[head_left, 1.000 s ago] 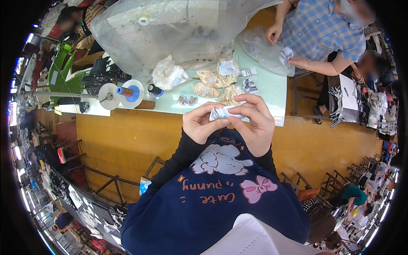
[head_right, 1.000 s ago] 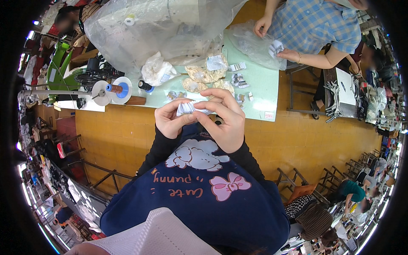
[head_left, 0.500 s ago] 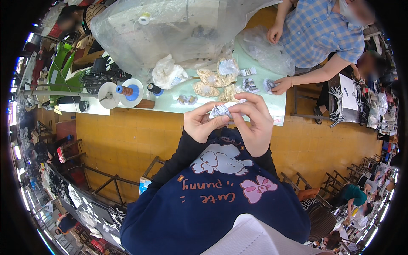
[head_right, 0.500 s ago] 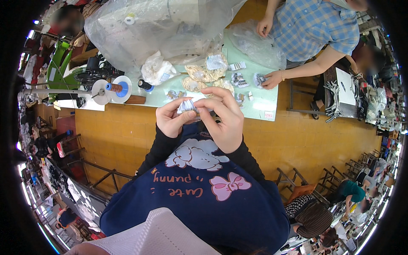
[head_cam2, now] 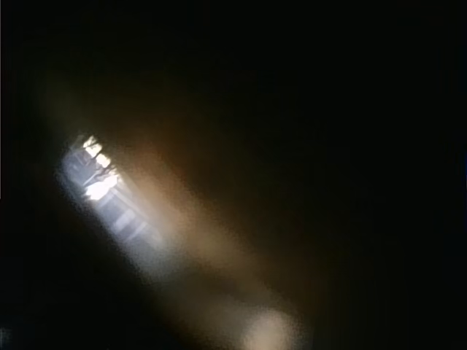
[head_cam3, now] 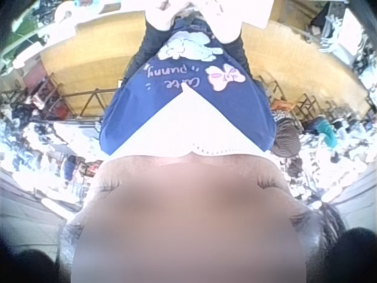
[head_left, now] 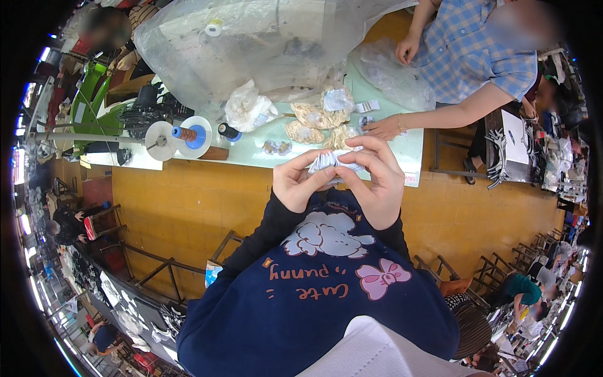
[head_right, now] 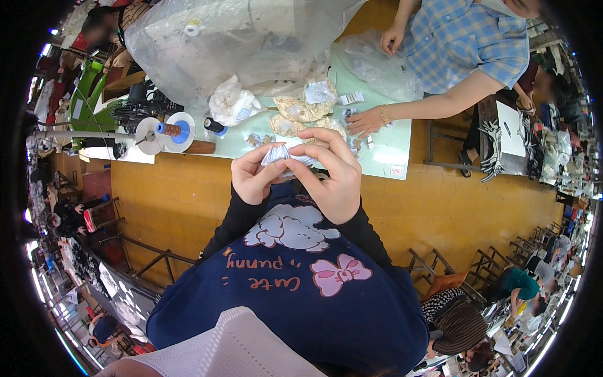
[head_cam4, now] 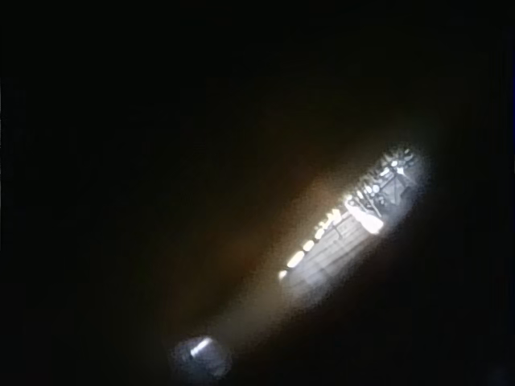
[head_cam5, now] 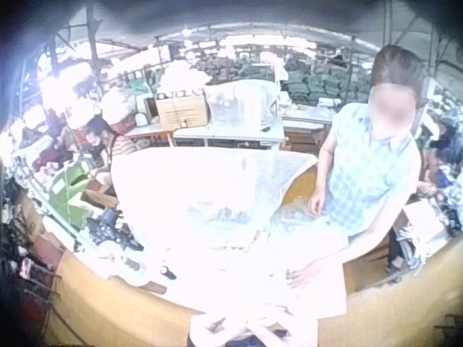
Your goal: The person repeatedly picks small white items from a table and wraps each one individually in a thin white material. The wrapped items are placed back on the table. Other people are visible working at nearby tables.
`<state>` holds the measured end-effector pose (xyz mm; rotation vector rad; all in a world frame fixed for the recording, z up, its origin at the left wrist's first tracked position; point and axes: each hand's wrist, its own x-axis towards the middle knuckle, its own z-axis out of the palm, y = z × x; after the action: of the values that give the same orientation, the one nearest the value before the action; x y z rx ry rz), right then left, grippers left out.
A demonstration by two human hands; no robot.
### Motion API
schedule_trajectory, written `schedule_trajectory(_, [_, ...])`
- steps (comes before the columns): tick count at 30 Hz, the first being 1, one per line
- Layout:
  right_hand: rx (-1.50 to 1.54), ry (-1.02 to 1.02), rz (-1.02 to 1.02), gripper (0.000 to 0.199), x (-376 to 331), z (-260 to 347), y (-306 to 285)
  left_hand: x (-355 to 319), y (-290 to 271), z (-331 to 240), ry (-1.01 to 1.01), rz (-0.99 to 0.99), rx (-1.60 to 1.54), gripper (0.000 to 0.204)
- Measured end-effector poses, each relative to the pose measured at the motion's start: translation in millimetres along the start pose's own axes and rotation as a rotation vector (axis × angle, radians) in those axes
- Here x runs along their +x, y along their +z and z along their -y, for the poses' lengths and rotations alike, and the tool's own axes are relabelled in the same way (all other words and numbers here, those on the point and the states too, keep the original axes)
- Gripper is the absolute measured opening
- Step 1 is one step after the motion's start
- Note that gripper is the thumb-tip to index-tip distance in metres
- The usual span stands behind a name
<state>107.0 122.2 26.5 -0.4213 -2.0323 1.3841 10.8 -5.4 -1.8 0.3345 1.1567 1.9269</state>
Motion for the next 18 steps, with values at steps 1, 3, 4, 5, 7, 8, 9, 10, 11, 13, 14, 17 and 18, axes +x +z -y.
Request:
schedule_trajectory(1, [-0.007,-0.004,-0.002,0.014,0.2,-0.3,-0.1,-0.2,-0.2,0.0,-0.005,-0.003,0.009,0.032])
schedule_trajectory(3, [-0.012,-0.001,-0.01,0.014,0.3,-0.7,-0.1,-0.2,-0.8,0.2,-0.011,0.0,0.012,0.032])
schedule_trajectory(4, [-0.011,0.005,-0.015,0.013,0.3,-0.8,0.0,0.0,-1.3,0.2,-0.014,0.005,0.007,0.032])
schedule_trajectory(5, [-0.015,0.015,-0.015,0.013,0.1,-0.7,0.1,-0.1,-1.5,0.3,-0.017,0.006,0.003,0.032])
schedule_trajectory(7, [-0.012,0.043,-0.016,0.013,-0.6,-0.3,-0.4,-0.6,-0.8,1.1,0.004,0.011,0.013,0.033])
schedule_trajectory(8, [-0.018,0.056,-0.018,0.013,-0.8,-0.2,-0.5,-0.6,-0.4,1.3,0.021,0.012,0.014,0.033])
schedule_trajectory(9, [0.009,0.064,-0.031,0.013,-0.7,-0.5,0.0,0.0,-0.1,1.4,0.026,0.018,0.023,0.034])
schedule_trajectory(10, [0.031,0.069,-0.048,0.013,-0.7,-0.8,0.7,0.7,0.2,1.4,0.038,0.025,0.027,0.034])
schedule_trajectory(11, [0.053,0.083,-0.059,0.013,-0.6,-1.1,1.2,1.3,0.6,1.3,0.045,0.028,0.032,0.034])
schedule_trajectory(13, [0.019,0.041,-0.035,0.012,0.3,-2.4,0.4,1.5,1.9,1.8,0.043,0.012,0.027,0.034])
schedule_trajectory(14, [-0.001,0.026,-0.019,0.012,0.8,-2.9,-0.2,1.6,2.1,2.0,0.04,0.003,0.024,0.034])
schedule_trajectory(17, [-0.026,0.02,0.011,0.011,1.3,-3.7,-1.8,2.6,-1.0,0.9,0.006,0.026,0.027,0.034])
schedule_trajectory(18, [-0.011,0.026,0.007,0.011,1.2,-3.6,-1.7,2.1,-1.3,1.6,0.002,0.026,0.022,0.034])
